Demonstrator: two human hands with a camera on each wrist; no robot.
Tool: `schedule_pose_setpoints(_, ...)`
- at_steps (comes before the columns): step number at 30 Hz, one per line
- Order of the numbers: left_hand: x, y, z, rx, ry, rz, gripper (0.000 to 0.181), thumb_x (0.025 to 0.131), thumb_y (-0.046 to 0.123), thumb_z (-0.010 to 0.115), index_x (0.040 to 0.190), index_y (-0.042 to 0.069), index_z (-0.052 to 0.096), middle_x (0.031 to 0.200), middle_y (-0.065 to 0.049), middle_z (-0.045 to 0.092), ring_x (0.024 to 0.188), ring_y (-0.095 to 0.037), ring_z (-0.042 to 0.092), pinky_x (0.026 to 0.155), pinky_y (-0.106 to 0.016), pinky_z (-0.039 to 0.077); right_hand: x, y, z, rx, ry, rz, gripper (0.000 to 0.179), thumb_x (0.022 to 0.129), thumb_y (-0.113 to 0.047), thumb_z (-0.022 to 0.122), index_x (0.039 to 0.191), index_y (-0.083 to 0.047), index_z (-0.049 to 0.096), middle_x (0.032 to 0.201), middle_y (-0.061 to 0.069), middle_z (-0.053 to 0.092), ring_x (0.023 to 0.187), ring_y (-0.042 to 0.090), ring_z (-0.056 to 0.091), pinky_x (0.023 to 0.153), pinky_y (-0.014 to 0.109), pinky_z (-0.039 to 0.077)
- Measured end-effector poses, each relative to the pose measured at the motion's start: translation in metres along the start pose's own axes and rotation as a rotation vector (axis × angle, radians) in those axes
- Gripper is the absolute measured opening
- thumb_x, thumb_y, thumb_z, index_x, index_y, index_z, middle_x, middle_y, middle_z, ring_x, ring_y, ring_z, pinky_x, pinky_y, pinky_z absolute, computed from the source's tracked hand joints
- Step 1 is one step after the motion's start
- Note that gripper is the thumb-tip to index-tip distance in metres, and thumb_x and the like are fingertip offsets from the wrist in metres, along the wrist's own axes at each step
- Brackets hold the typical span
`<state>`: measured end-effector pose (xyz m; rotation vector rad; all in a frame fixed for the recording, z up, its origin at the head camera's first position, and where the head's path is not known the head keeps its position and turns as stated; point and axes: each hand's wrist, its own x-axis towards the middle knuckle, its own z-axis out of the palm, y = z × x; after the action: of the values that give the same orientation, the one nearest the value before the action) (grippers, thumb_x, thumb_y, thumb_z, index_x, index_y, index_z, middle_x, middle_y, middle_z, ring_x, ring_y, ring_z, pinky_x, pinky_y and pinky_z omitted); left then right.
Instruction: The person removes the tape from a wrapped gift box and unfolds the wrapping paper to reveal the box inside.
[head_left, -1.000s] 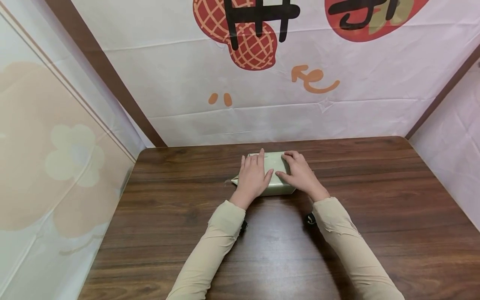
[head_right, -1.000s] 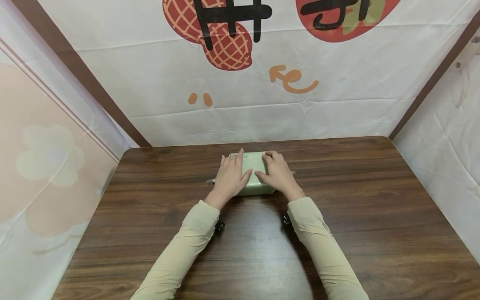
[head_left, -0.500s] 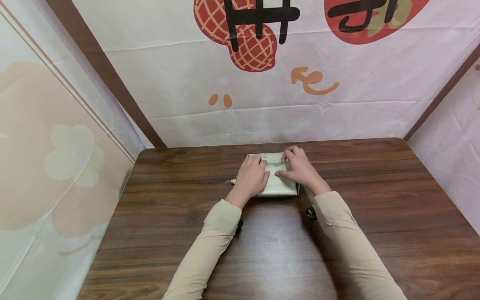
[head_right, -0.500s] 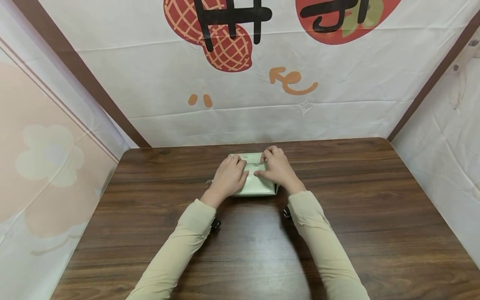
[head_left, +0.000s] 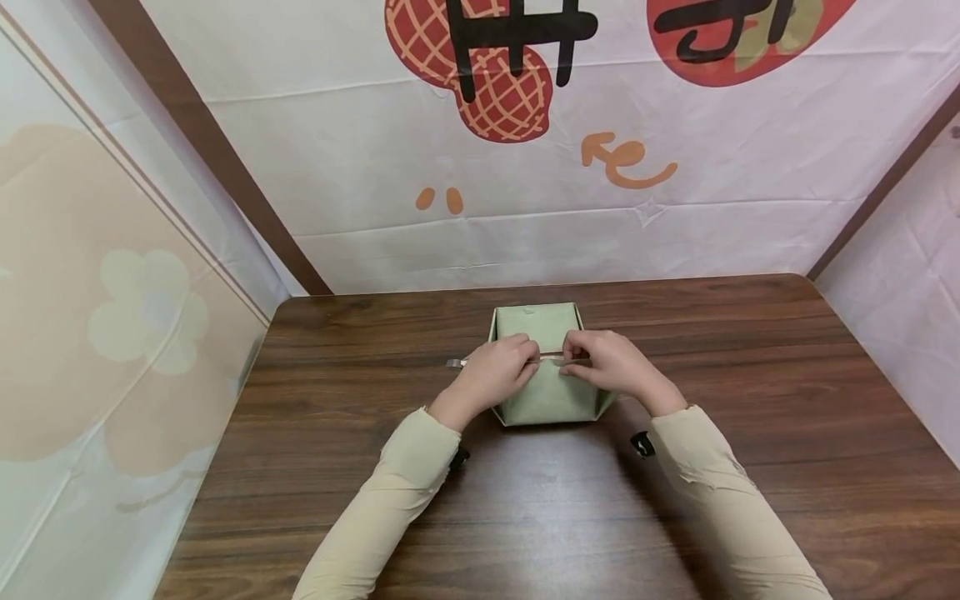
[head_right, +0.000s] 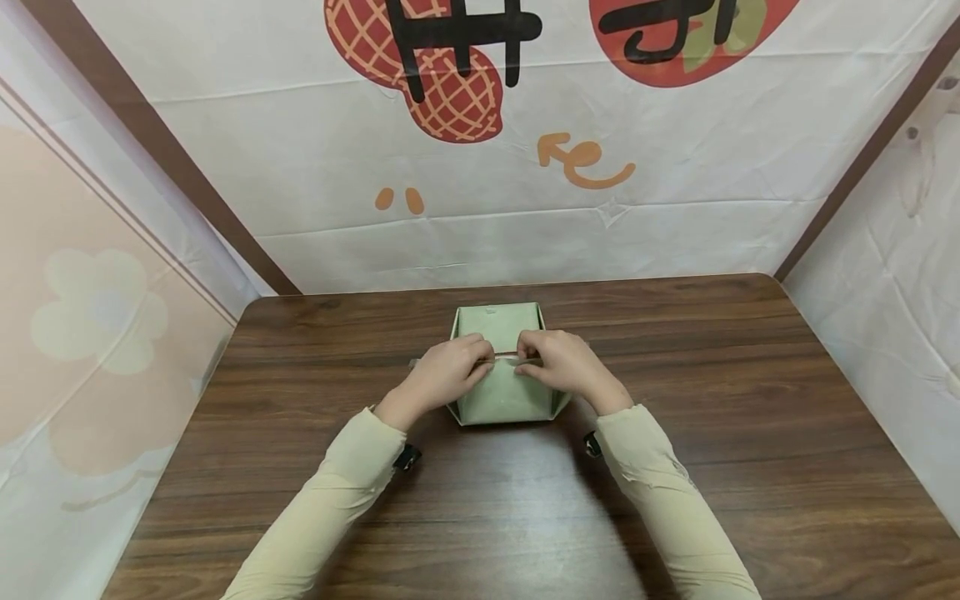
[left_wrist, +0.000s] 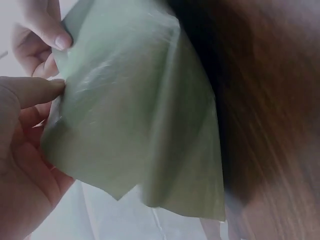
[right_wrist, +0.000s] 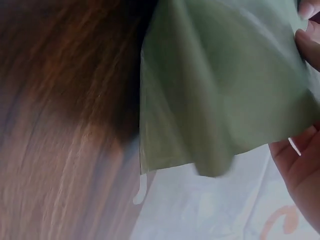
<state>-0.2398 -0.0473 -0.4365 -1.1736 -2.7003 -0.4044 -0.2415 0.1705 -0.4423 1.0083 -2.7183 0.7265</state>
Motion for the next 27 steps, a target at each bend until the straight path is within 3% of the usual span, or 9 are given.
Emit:
schedule_pose_setpoints(2,-0.007,0.004,-0.002,-0.039,-0.017,0.011,0.012,0.094,0.013,0.058,0.082,0.011,0.056,0.074,0.002,0.051,0.060,-0.010,0.045,0.053,-0.025,0.039,-0.006,-0.005,-0.002,-0.017,-0.005,-0.030,0.022,0.080,-0.017,0.077,0.078,-0.018,0.055,0.071,-0.012,0.056,0.060,0.002,0.049,0.054,0.025,0.042)
schedule_pose_setpoints(6,-0.022,0.010,-0.005,-0.048,-0.067,0.019,0.007,0.090,0.013,0.064,0.086,0.011,0.058,0.077,0.001,0.060,0.062,-0.011,0.054,0.055,-0.028,0.045,-0.019,-0.015,-0.006,-0.056,-0.021,-0.085,0.024,0.080,-0.019,0.077,0.077,-0.020,0.053,0.069,-0.014,0.052,0.058,0.000,0.044,0.052,0.023,0.038)
schedule_pose_setpoints(11,-0.038,0.021,-0.009,0.006,-0.108,0.035,0.010,0.089,0.015,0.065,0.084,0.013,0.056,0.077,0.003,0.060,0.064,-0.012,0.058,0.055,-0.032,0.048,-0.036,-0.024,-0.010,-0.126,-0.069,-0.104,0.022,0.080,-0.022,0.077,0.077,-0.023,0.055,0.070,-0.017,0.051,0.056,-0.001,0.040,0.050,0.021,0.036)
schedule_pose_setpoints(14,-0.046,0.031,-0.009,0.062,-0.093,0.072,0.013,0.089,0.011,0.062,0.079,0.013,0.055,0.071,0.003,0.057,0.060,-0.013,0.057,0.051,-0.032,0.047,-0.045,-0.031,-0.009,-0.165,-0.116,-0.109,0.017,0.078,-0.020,0.077,0.082,-0.021,0.060,0.072,-0.016,0.055,0.058,-0.001,0.045,0.052,0.022,0.039)
schedule_pose_setpoints(20,-0.062,0.050,-0.003,0.208,-0.074,0.145,0.015,0.084,0.004,0.062,0.073,0.011,0.054,0.066,0.001,0.055,0.061,-0.016,0.058,0.048,-0.029,0.045,-0.062,-0.048,-0.005,-0.240,-0.192,-0.112,0.017,0.074,-0.018,0.078,0.082,-0.019,0.064,0.073,-0.012,0.059,0.062,0.001,0.052,0.051,0.026,0.044)
schedule_pose_setpoints(27,-0.077,0.061,0.012,0.156,-0.182,0.121,0.015,0.088,0.008,0.060,0.075,0.011,0.054,0.069,0.002,0.055,0.063,-0.014,0.058,0.046,-0.027,0.044,-0.078,-0.054,0.003,-0.211,-0.221,-0.122,0.017,0.072,-0.018,0.079,0.076,-0.021,0.063,0.071,-0.012,0.056,0.062,0.001,0.052,0.051,0.026,0.043)
